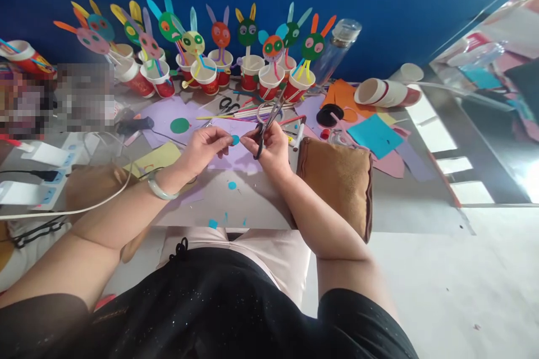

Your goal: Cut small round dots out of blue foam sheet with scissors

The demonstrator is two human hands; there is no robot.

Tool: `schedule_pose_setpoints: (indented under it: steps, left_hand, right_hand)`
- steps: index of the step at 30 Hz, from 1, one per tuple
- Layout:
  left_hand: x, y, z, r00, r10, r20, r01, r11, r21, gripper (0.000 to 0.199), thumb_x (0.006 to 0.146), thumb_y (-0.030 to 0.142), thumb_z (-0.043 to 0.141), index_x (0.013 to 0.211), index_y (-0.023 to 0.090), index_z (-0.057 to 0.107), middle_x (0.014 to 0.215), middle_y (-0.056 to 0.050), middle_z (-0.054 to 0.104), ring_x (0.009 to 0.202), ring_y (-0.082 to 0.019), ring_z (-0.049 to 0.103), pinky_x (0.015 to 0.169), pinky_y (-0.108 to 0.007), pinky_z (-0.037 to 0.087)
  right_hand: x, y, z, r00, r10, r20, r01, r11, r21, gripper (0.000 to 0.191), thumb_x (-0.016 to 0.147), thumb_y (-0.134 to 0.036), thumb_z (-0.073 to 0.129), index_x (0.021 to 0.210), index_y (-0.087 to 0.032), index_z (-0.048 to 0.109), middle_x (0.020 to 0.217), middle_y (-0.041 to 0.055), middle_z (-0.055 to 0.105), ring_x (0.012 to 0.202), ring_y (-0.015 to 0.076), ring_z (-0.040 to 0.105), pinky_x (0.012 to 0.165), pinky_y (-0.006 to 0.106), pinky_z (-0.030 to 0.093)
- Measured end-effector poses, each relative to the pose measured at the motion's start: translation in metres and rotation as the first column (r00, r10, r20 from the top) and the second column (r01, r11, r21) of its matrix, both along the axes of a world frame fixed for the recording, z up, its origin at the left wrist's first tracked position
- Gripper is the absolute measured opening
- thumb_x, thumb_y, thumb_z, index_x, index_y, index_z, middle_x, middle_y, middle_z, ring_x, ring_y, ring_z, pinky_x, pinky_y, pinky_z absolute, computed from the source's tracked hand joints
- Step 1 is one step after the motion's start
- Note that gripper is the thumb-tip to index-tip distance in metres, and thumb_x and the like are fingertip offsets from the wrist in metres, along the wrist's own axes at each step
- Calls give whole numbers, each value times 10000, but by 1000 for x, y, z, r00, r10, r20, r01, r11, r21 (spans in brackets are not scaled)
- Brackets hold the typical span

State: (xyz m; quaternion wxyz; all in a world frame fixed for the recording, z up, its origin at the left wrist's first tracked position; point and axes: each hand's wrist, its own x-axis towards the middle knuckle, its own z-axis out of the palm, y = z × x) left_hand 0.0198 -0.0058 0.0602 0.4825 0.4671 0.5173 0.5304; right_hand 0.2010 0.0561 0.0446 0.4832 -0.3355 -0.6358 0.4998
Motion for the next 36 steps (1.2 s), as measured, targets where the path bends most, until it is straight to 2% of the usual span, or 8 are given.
schedule_pose_setpoints:
  steps: [6,13,19,23,29,36]
  left_hand:
    - [3,-3,6,999,-9,-45,9,1000,-6,436,683,572,893,733,189,691,628,24,650,557,-90,557,546,-247,450]
    - [4,-2,4,998,-35,-53,32,998,-56,386,659,466,930,753,181,687,631,30,647,571,-92,557,566,-249,454]
    - [6,-3,6,998,-54,-34,52,997,-63,442,644,512,949,725,175,675,618,32,635,570,-90,554,564,-251,445]
    - [6,-3,5,998,-42,-39,40,998,-48,425,655,488,948,710,181,660,610,34,630,565,-93,557,558,-254,441]
    - [6,-2,-1,999,-53,12,53,998,22,332,758,417,877,728,188,638,622,37,624,566,-88,548,570,-255,453]
    - [4,1,-11,993,-97,63,89,990,111,386,756,495,885,750,181,660,650,26,636,574,-81,551,557,-245,463]
  right_hand:
    - [-3,-1,-4,996,92,-8,-92,994,-59,587,602,-477,1012,847,-250,529,732,-59,675,659,133,632,683,300,562]
    - [-3,-3,-3,999,53,-5,-53,996,-65,589,625,-460,987,850,-263,480,721,-71,629,652,126,607,647,283,537]
    - [-4,-3,0,997,63,-48,-67,993,-92,608,586,-454,1010,821,-258,486,699,-78,616,633,121,607,621,272,533]
    - [-5,-4,0,997,64,-54,-69,992,-102,600,572,-449,1024,806,-251,508,690,-76,622,607,110,580,574,254,486]
    - [-4,-6,0,998,51,-22,-53,996,-73,579,604,-473,1020,809,-250,527,701,-64,626,603,112,568,566,256,482]
    - [-2,-6,0,999,50,-10,-50,997,-66,555,599,-469,1027,796,-230,566,716,-59,646,607,95,558,579,236,489]
